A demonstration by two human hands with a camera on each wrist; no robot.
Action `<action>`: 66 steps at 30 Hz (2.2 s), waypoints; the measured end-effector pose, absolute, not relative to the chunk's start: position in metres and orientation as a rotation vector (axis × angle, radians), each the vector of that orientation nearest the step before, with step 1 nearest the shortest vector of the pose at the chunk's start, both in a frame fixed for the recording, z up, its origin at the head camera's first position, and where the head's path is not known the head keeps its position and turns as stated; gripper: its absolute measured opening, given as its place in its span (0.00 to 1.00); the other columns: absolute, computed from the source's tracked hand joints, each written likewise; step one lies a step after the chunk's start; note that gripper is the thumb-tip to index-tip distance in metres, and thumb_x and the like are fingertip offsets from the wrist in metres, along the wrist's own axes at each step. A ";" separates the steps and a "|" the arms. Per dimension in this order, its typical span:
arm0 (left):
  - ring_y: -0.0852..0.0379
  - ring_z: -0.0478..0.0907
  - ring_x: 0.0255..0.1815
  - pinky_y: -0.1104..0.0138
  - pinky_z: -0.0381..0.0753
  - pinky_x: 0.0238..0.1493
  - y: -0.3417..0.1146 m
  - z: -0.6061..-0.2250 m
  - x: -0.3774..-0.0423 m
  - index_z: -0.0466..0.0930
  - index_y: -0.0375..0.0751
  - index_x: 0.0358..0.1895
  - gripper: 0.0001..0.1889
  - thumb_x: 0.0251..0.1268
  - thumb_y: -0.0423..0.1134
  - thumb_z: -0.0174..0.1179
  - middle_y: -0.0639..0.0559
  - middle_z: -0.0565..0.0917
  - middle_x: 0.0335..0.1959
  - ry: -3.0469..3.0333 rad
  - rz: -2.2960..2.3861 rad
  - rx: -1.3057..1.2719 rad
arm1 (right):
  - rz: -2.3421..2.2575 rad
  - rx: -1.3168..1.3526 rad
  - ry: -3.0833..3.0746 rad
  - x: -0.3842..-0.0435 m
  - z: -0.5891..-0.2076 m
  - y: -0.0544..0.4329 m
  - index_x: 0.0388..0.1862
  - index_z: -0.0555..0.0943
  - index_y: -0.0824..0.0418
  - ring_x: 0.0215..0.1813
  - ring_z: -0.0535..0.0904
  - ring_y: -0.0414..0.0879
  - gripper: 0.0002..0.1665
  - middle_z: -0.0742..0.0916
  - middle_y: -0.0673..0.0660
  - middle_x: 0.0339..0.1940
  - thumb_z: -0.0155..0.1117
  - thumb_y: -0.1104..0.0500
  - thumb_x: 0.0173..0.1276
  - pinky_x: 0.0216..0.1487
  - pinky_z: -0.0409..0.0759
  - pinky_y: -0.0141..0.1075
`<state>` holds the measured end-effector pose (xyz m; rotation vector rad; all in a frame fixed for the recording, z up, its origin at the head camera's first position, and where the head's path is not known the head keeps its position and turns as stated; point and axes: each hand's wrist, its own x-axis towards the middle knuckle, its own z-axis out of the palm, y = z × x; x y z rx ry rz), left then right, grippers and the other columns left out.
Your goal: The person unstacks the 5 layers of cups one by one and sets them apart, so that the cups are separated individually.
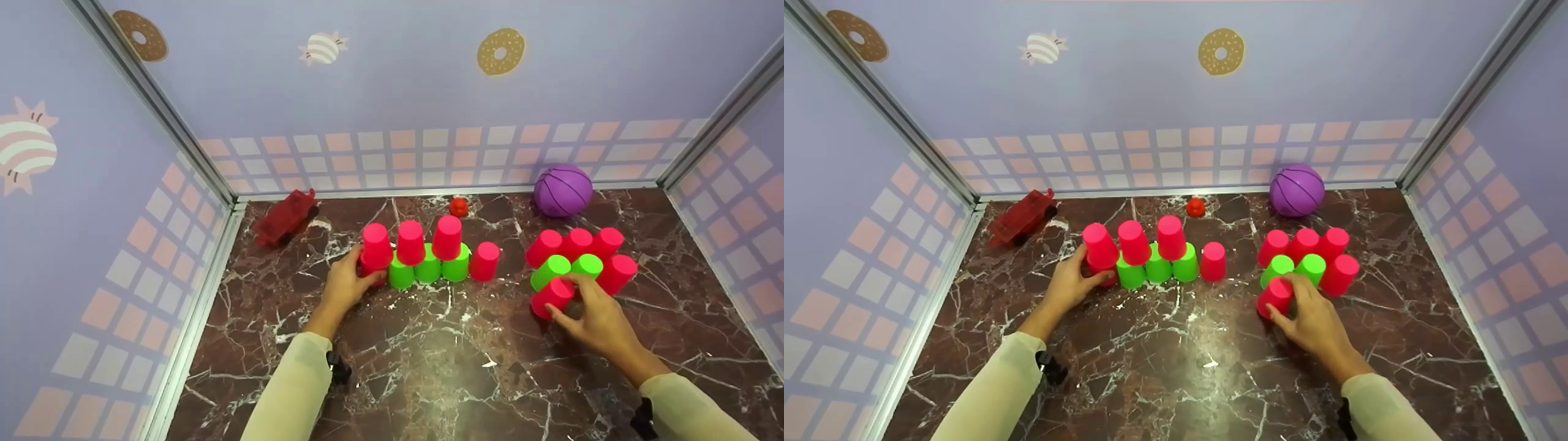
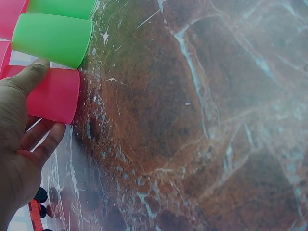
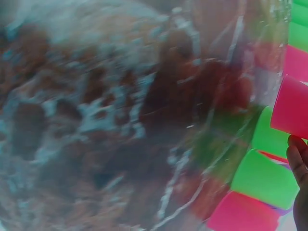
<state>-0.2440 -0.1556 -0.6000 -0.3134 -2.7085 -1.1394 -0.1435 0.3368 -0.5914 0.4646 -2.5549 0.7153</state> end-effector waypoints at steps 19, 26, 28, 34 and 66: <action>0.38 0.92 0.58 0.44 0.90 0.61 -0.156 -0.602 -0.242 0.80 0.39 0.67 0.32 0.64 0.45 0.82 0.37 0.93 0.55 -2.691 -1.115 -0.325 | 0.648 0.466 -2.606 -0.141 -0.607 0.347 0.65 0.75 0.67 0.42 0.88 0.58 0.43 0.87 0.65 0.49 0.90 0.62 0.55 0.45 0.91 0.60; 0.38 0.91 0.59 0.43 0.89 0.62 -0.155 -0.601 -0.242 0.80 0.39 0.67 0.32 0.64 0.45 0.82 0.37 0.93 0.55 -2.693 -1.138 -0.315 | 0.624 0.533 -2.534 -0.146 -0.608 0.351 0.64 0.76 0.69 0.51 0.84 0.58 0.44 0.85 0.67 0.51 0.90 0.59 0.53 0.59 0.84 0.39; 0.38 0.91 0.59 0.44 0.89 0.63 -0.155 -0.600 -0.242 0.80 0.39 0.67 0.32 0.63 0.45 0.82 0.37 0.93 0.55 -2.695 -1.138 -0.314 | 0.633 0.575 -2.473 -0.149 -0.604 0.351 0.64 0.77 0.71 0.55 0.82 0.61 0.43 0.84 0.69 0.53 0.89 0.58 0.54 0.67 0.75 0.29; 0.38 0.92 0.58 0.44 0.90 0.62 -0.156 -0.599 -0.242 0.80 0.39 0.66 0.32 0.63 0.45 0.82 0.37 0.93 0.55 -2.684 -1.148 -0.326 | 0.656 0.644 -2.340 -0.162 -0.585 0.343 0.68 0.79 0.72 0.58 0.78 0.65 0.41 0.83 0.72 0.59 0.79 0.52 0.60 0.72 0.63 0.17; 0.39 0.91 0.61 0.46 0.88 0.66 -0.155 -0.600 -0.243 0.80 0.41 0.67 0.32 0.63 0.45 0.83 0.38 0.93 0.58 -2.727 -1.171 -0.281 | 0.701 0.742 -2.465 -0.235 -0.540 0.223 0.77 0.76 0.67 0.66 0.84 0.68 0.43 0.84 0.70 0.66 0.83 0.52 0.69 0.69 0.85 0.62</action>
